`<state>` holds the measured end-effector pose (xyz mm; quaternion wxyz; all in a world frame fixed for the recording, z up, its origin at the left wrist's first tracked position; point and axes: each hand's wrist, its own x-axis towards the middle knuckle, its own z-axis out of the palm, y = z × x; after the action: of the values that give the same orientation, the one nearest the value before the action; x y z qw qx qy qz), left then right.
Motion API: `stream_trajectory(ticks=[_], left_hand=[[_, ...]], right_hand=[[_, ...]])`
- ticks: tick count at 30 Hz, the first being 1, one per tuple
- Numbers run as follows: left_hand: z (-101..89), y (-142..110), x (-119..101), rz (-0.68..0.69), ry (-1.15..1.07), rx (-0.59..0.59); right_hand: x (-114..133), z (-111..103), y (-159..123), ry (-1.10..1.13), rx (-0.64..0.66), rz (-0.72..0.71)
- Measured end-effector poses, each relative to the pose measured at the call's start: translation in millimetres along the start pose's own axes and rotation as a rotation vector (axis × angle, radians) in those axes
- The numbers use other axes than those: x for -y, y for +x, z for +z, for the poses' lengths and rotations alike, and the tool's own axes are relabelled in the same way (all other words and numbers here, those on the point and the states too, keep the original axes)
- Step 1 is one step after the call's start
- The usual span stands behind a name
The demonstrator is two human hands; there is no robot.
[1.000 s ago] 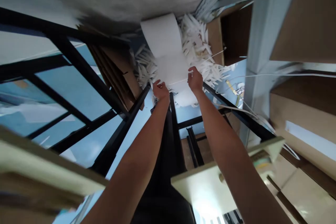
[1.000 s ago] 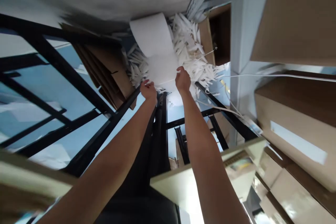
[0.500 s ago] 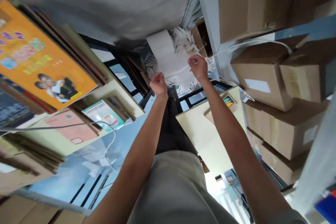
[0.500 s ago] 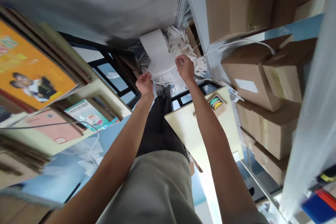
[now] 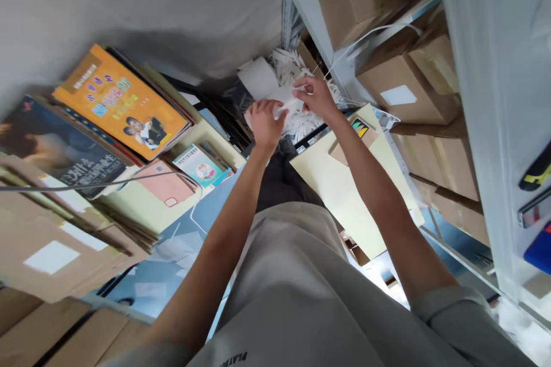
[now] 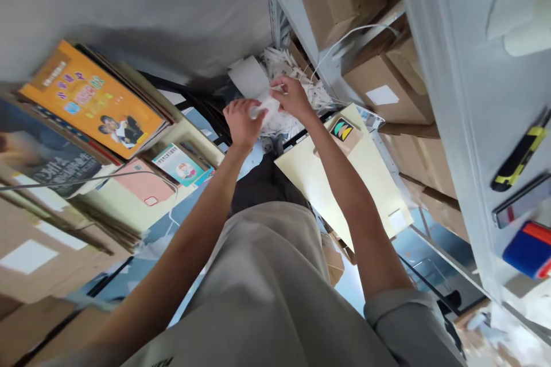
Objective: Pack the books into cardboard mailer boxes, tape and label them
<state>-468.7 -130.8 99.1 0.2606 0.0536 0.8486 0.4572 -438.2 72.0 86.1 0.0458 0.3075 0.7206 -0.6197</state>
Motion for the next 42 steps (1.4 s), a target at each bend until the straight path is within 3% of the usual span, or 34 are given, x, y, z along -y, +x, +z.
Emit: stream_trajectory(ticks=[5,8,10,13,15,18,20,24,26,28,30,32,35,39,42], left_hand=[[-14.6,42,12,0.033,-0.028,0.055],[-25.1,51,22,-0.026,-0.114,0.035],[-29.7,51,24,-0.062,-0.163,0.023],[-33.2,46,20,-0.102,-0.167,0.050],[-34.5,41,17,-0.128,-0.134,0.095],[-38.0,38,17,-0.138,-0.073,0.127],[-42.3,40,20,-0.133,-0.052,0.097],[-51.2,44,23,-0.157,-0.032,-0.071],[-50.5,38,13,-0.115,0.008,-0.151],[-43.6,22,-8,-0.005,0.034,-0.145],[-30.7,-1,-37,0.113,0.017,-0.013],[-14.3,-24,-67,0.172,0.021,0.212],[7.5,-47,-98,0.192,0.029,0.418],[17.7,-46,-107,0.177,-0.073,0.632],[17.2,-37,-103,0.117,-0.041,0.900]], right_hand=[[11,-26,-20,-0.003,-0.153,-0.132],[-9,-32,-35,0.081,-0.298,0.039],[-30,-16,-45,0.220,-0.342,0.308],[-58,33,-51,0.571,-0.257,0.652],[-66,71,-49,0.801,-0.186,0.750],[-63,115,-40,0.996,-0.175,0.678],[-58,125,-36,1.003,-0.233,0.642],[-45,101,-50,0.824,-0.435,0.589],[-35,79,-71,0.656,-0.525,0.442],[-22,62,-100,0.412,-0.590,0.288],[-6,53,-132,0.134,-0.656,0.213],[8,52,-161,-0.075,-0.701,0.187],[14,56,-196,-0.188,-0.708,0.092],[-4,45,-232,-0.002,-0.786,-0.122],[-27,18,-251,0.463,-0.865,-0.048]])
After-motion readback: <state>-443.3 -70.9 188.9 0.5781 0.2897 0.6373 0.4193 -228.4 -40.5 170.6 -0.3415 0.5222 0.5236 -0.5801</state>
